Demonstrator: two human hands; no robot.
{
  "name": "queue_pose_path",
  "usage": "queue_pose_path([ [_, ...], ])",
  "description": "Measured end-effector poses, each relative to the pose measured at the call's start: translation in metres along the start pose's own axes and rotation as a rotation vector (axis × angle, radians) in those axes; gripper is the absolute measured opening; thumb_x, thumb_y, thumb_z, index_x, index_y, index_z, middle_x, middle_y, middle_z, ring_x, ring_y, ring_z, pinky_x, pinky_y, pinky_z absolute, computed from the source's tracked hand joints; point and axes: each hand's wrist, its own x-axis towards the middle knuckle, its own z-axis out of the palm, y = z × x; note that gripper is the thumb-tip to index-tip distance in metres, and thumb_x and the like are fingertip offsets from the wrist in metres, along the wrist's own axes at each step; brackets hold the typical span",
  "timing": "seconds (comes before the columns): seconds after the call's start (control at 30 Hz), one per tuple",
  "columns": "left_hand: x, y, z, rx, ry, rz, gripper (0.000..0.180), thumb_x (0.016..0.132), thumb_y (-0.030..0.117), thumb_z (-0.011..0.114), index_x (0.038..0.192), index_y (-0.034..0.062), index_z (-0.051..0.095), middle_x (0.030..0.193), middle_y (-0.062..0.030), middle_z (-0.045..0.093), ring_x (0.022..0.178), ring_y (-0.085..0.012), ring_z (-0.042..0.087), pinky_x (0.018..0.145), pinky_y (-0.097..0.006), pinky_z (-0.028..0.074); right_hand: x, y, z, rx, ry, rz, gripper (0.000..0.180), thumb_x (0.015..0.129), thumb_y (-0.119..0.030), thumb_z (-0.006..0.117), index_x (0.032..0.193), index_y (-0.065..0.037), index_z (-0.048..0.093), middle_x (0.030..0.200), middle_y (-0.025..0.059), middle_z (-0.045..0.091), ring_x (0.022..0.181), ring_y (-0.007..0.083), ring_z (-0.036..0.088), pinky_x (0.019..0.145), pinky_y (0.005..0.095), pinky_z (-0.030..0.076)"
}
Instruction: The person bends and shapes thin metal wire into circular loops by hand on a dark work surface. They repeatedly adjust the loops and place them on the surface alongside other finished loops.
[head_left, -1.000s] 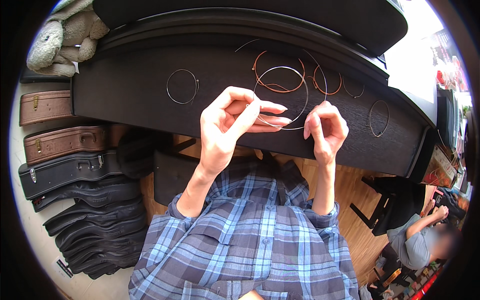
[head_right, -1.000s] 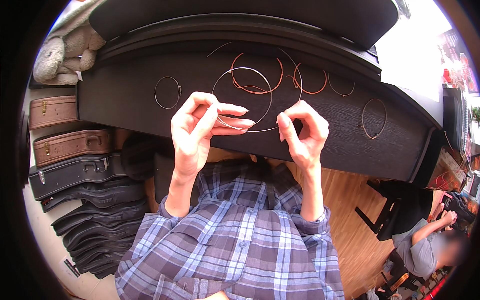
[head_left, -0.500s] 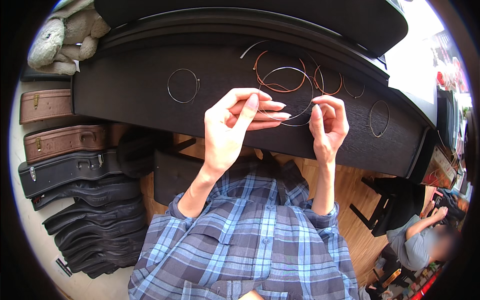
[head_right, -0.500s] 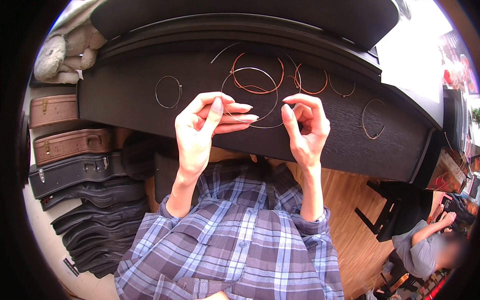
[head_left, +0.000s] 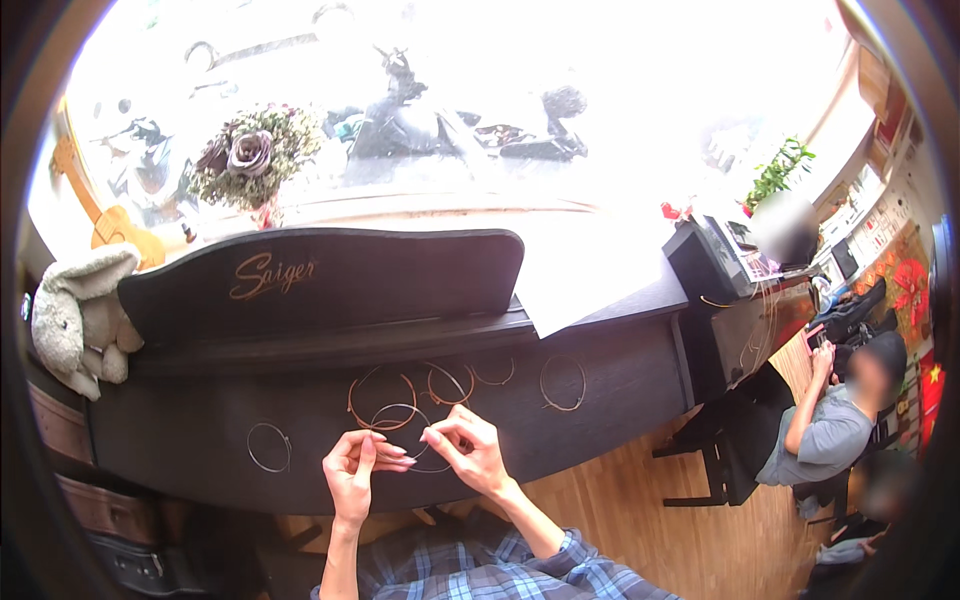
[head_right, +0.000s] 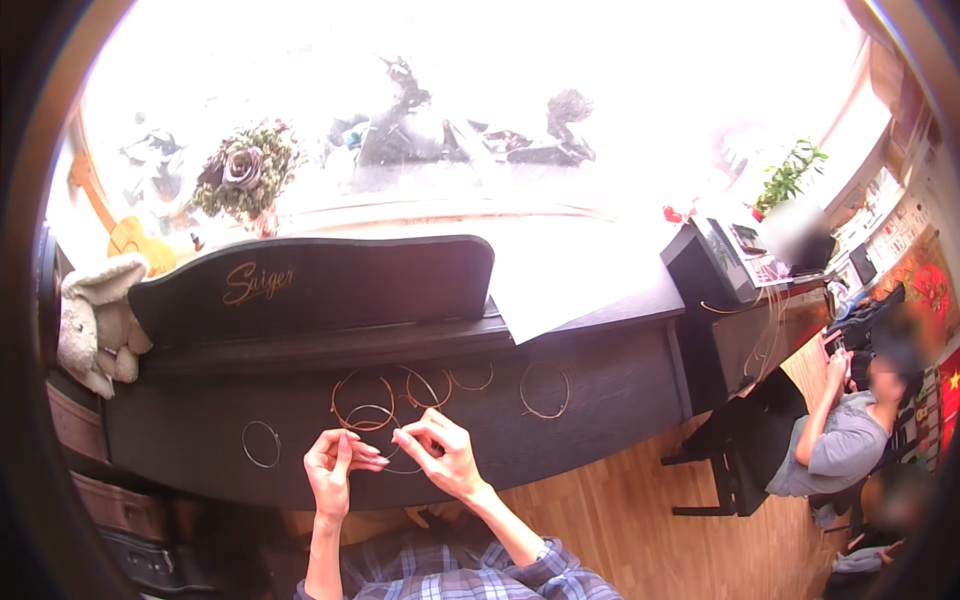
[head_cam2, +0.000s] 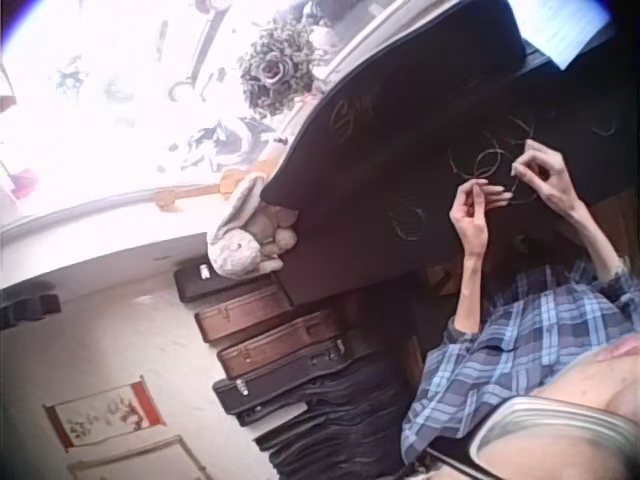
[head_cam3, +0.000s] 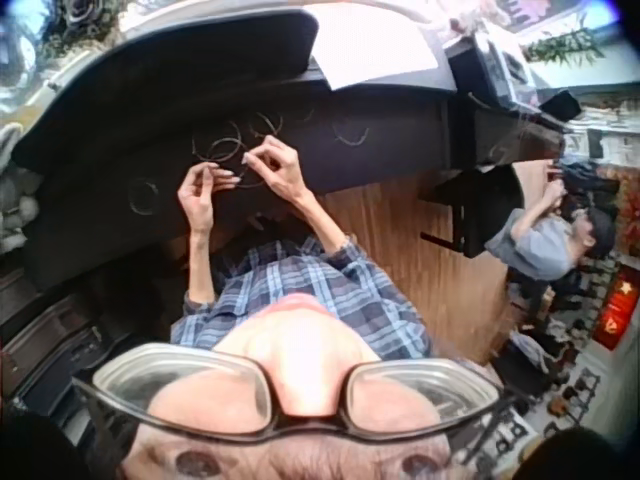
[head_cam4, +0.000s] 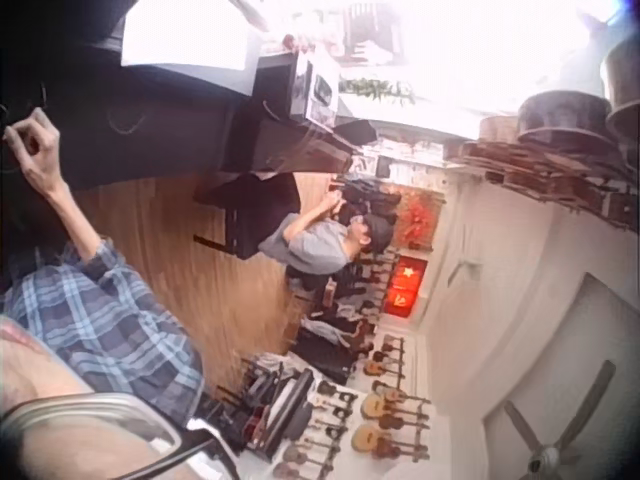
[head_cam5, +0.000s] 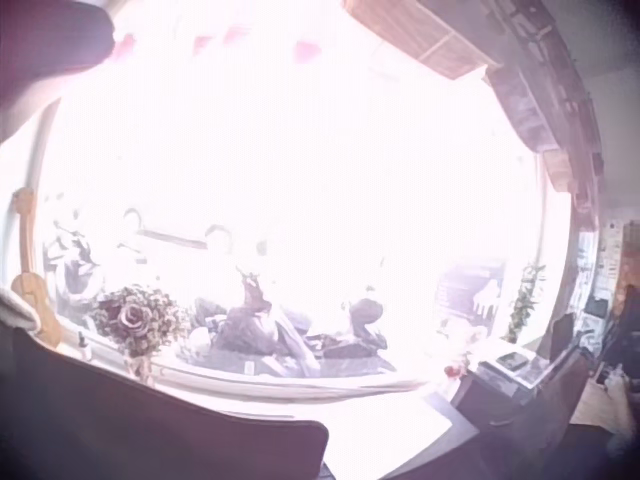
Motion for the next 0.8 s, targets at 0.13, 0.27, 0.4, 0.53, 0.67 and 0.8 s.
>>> queue_pose_path([
  [0.13,0.0,-0.016,-0.012,-0.032,-0.087,0.056,0.028,0.105,0.026,0.053,0.111,-0.0022,0.053,0.079,-0.0175,0.072,0.07,-0.0269,0.074,0.065,-0.035,0.061,-0.003,0.005,0.002,0.122,-0.033,0.062,0.009,0.096,-0.009,0.069,0.093,-0.001,0.071,0.078,0.0018,0.058,0.057,0.0043,0.05,0.051,0.0225,0.038],
  [0.27,-0.004,-0.02,-0.01,-0.143,-0.151,-0.002,0.033,0.103,0.032,0.056,0.11,0.0042,0.042,0.074,-0.0157,0.07,0.062,-0.0241,0.07,0.057,-0.031,0.056,-0.004,0.003,0.003,0.224,-0.054,0.144,0.013,0.099,-0.009,0.065,0.094,0.003,0.068,0.079,0.003,0.061,0.054,0.0046,0.055,0.047,0.0218,0.041],
  [0.4,-0.001,-0.027,-0.011,-0.329,-0.198,-0.073,0.03,0.101,0.032,0.061,0.098,0.0072,0.045,0.066,-0.0105,0.063,0.053,-0.0212,0.063,0.05,-0.029,0.051,-0.001,0.003,0.002,0.166,-0.022,0.006,0.015,0.098,-0.012,0.067,0.092,0.001,0.068,0.076,0.0044,0.062,0.053,0.0068,0.055,0.048,0.0239,0.041],
  [0.53,0.002,-0.031,-0.017,-0.551,-0.263,-0.098,0.022,0.104,0.03,0.055,0.098,0.0095,0.048,0.062,0.0004,0.052,0.047,-0.0085,0.046,0.046,-0.022,0.038,-0.001,0.002,0.002,0.166,-0.04,-0.038,0.016,0.097,-0.014,0.068,0.092,0.001,0.068,0.076,0.0045,0.064,0.057,0.0085,0.055,0.051,0.0266,0.043],
  [0.67,0.002,-0.028,-0.016,-0.733,-0.24,-0.171,0.018,0.109,0.026,0.046,0.104,0.0092,0.05,0.063,0.0041,0.044,0.049,-0.0052,0.038,0.049,-0.02,0.034,-0.002,0.0,0.001,0.188,-0.067,-0.024,0.017,0.097,-0.015,0.068,0.092,0.001,0.067,0.076,0.0047,0.063,0.056,0.0095,0.055,0.051,0.0273,0.043],
  [0.8,0.004,-0.022,-0.013,-0.69,-0.143,-0.268,0.013,0.109,0.019,0.045,0.104,0.0089,0.05,0.061,0.0046,0.042,0.048,-0.0053,0.036,0.05,-0.022,0.033,-0.002,-0.001,0.002,0.192,-0.046,-0.038,0.017,0.097,-0.015,0.068,0.092,0.001,0.067,0.075,0.005,0.063,0.055,0.0096,0.054,0.051,0.0271,0.043],
])
